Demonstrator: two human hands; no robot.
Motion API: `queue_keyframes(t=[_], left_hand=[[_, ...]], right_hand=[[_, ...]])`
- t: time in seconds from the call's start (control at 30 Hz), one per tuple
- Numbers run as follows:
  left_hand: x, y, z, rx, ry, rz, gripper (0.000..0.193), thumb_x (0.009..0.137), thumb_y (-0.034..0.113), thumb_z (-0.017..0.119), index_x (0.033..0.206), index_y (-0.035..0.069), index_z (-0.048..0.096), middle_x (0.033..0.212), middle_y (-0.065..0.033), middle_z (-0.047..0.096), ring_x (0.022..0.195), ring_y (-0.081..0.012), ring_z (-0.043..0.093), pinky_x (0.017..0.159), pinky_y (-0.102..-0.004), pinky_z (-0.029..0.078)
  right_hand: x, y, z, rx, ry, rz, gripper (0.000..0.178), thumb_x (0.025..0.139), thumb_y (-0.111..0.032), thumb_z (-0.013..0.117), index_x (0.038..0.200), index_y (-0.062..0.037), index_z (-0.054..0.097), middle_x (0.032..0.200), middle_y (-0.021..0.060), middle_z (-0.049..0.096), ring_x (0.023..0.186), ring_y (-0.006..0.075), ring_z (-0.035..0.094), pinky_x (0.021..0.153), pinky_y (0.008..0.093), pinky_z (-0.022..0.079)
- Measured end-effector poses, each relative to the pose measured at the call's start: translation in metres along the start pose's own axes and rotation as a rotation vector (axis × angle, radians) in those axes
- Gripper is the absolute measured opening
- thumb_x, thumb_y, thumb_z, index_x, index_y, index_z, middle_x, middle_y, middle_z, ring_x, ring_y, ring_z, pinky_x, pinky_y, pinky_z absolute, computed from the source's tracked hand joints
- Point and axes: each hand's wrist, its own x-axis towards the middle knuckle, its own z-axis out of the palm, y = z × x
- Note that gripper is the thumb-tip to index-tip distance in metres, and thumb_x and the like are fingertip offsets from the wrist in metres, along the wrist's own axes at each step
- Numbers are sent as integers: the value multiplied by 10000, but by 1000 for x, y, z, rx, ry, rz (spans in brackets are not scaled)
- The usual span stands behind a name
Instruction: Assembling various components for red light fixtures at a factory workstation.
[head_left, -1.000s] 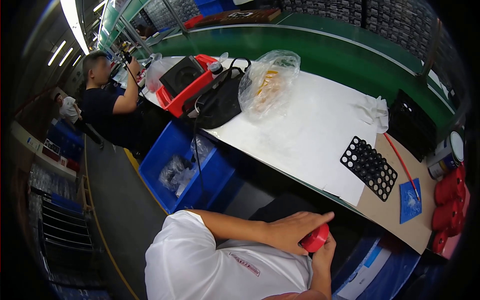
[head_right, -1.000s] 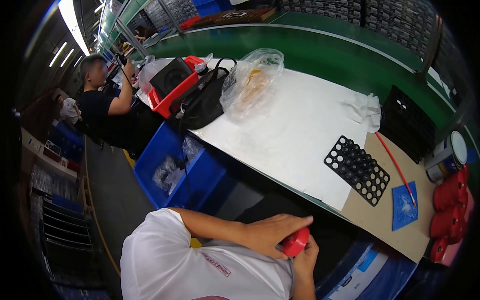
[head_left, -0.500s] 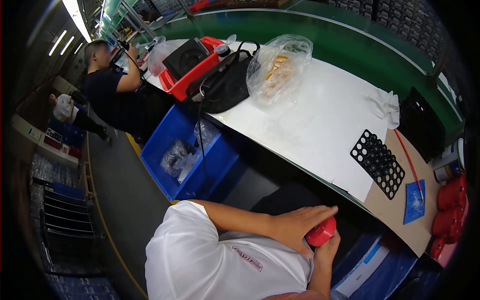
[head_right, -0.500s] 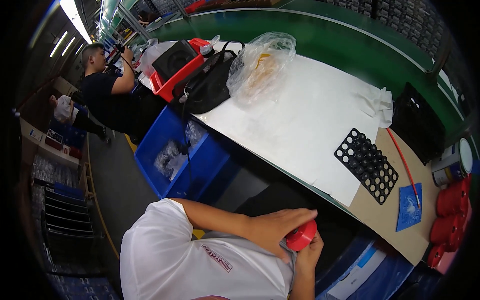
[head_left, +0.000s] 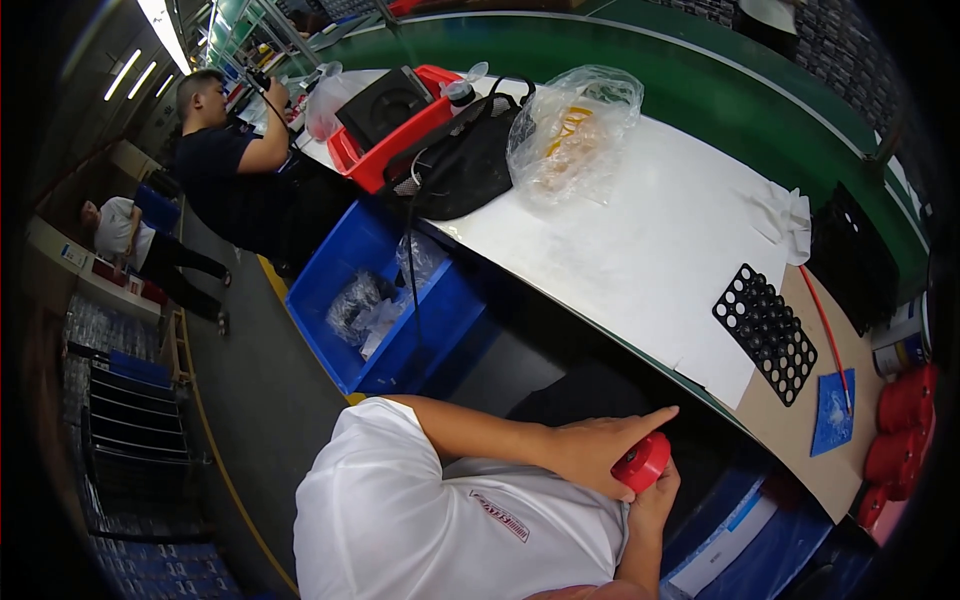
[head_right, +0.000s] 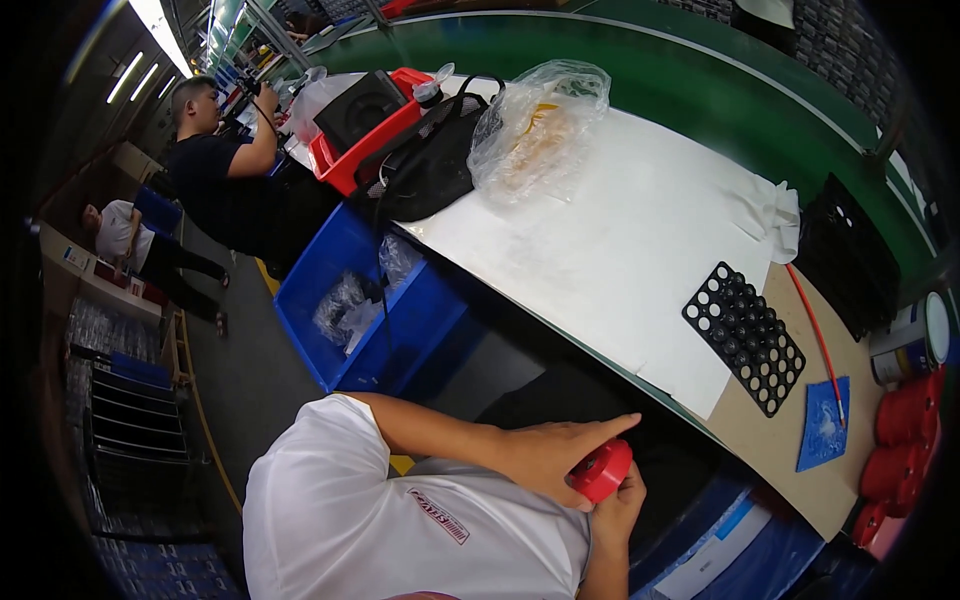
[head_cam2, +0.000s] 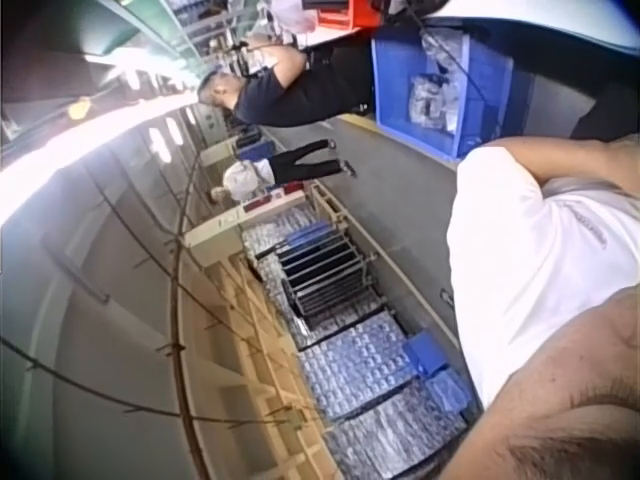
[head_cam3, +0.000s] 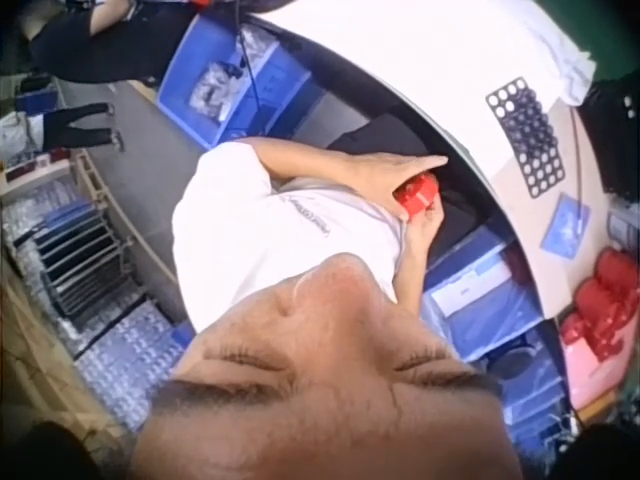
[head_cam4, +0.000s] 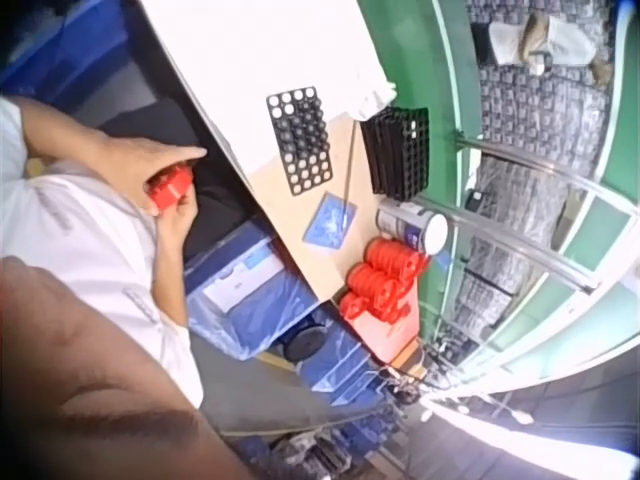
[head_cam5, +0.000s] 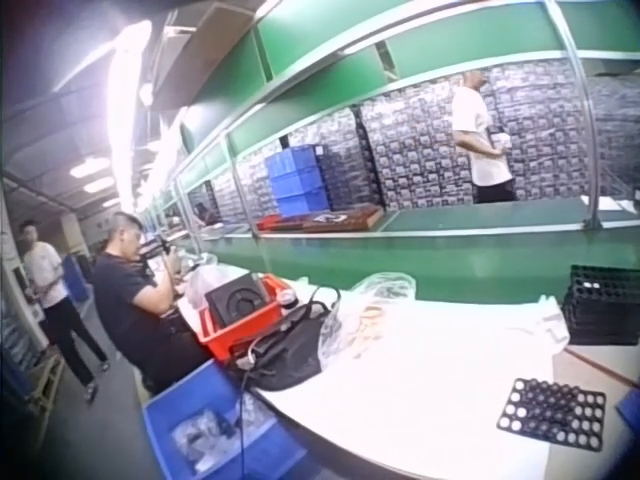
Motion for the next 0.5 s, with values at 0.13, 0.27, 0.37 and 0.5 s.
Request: queue_keyframes(t=[0.13, 0.27, 0.37, 0.5], left_hand=[[-3, 4, -6, 104, -25, 102, 1173, 711, 256, 787, 1551, 24, 2, 1299, -284, 497, 1164, -408, 547, 1005, -419, 441], [-4, 7, -8, 49, -32, 79, 1152, 721, 235, 784, 1553, 17, 19, 1288, -281, 508, 1160, -407, 540, 1024, -438, 415], [-5, 9, -8, 155, -19, 160, 1085, 732, 244, 789, 1552, 32, 111, 1318, -271, 488, 1165, -406, 529, 1043, -459, 387], [3, -14, -3, 557, 54, 618, 889, 793, 293, 758, 1513, 71, 285, 1412, -246, 414, 1218, -391, 488, 1065, -493, 359]], right_hand=[[-1, -4, 5, -66, -2, 6, 269, 903, -117, 632, 1145, 0, 630, 1056, 52, 673, 946, 126, 633, 856, 270, 503], [0, -3, 0, -116, -52, -56, 259, 917, -76, 617, 1157, 23, 613, 1054, 69, 668, 936, 136, 636, 846, 273, 513], [0, -4, -1, -132, -61, -70, 256, 936, -73, 582, 1170, 28, 609, 1057, 78, 666, 943, 136, 633, 839, 270, 513], [-5, -3, -12, -191, -75, -41, 265, 983, -93, 512, 1194, 49, 589, 1064, 85, 666, 939, 133, 640, 828, 264, 513]])
